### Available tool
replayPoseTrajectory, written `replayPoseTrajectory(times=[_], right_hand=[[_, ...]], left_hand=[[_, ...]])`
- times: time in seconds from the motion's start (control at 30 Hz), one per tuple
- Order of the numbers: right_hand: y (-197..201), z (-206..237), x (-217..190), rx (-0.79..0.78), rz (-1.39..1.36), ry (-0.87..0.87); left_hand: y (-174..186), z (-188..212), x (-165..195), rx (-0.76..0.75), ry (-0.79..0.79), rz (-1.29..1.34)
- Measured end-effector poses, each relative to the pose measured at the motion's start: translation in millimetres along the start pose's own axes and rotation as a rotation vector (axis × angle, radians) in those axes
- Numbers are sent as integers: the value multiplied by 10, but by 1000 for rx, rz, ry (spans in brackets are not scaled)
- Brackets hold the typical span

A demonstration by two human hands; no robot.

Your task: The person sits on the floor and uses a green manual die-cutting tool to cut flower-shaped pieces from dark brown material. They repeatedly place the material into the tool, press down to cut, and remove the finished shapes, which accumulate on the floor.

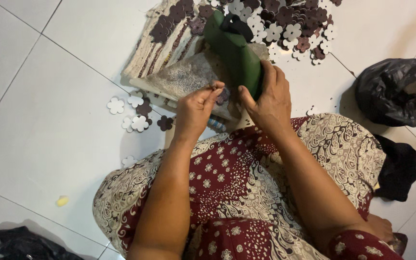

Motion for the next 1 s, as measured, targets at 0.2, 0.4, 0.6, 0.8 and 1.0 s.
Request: replayPoseTrajectory(times=[0.2, 0.4, 0.6, 0.8, 1.0], right_hand=[[3, 5, 0, 16, -12, 10], [-11, -72, -24, -39, 8, -33], [-36, -172, 28, -294, -1, -242], [604, 433, -342, -171, -247, 25], [1065, 1128, -582, 95, -331, 593]], left_hand=[[-6, -8, 1, 16, -8, 7], [-52, -33, 59, -35, -68, -190], [-102, 18, 124, -48, -171, -340], [-142, 70, -47, -34, -252, -409], [-360, 48, -368, -115, -86, -353]])
Point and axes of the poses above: each hand's wrist, its own z-axis away from the middle knuckle, its own y-axis out of the back of the hand, x = y × z, the point moved 8 cm from there along -z, towards the middle knuckle, and after that the axes turned 15 degrees about -x, right-handed, at the moved point
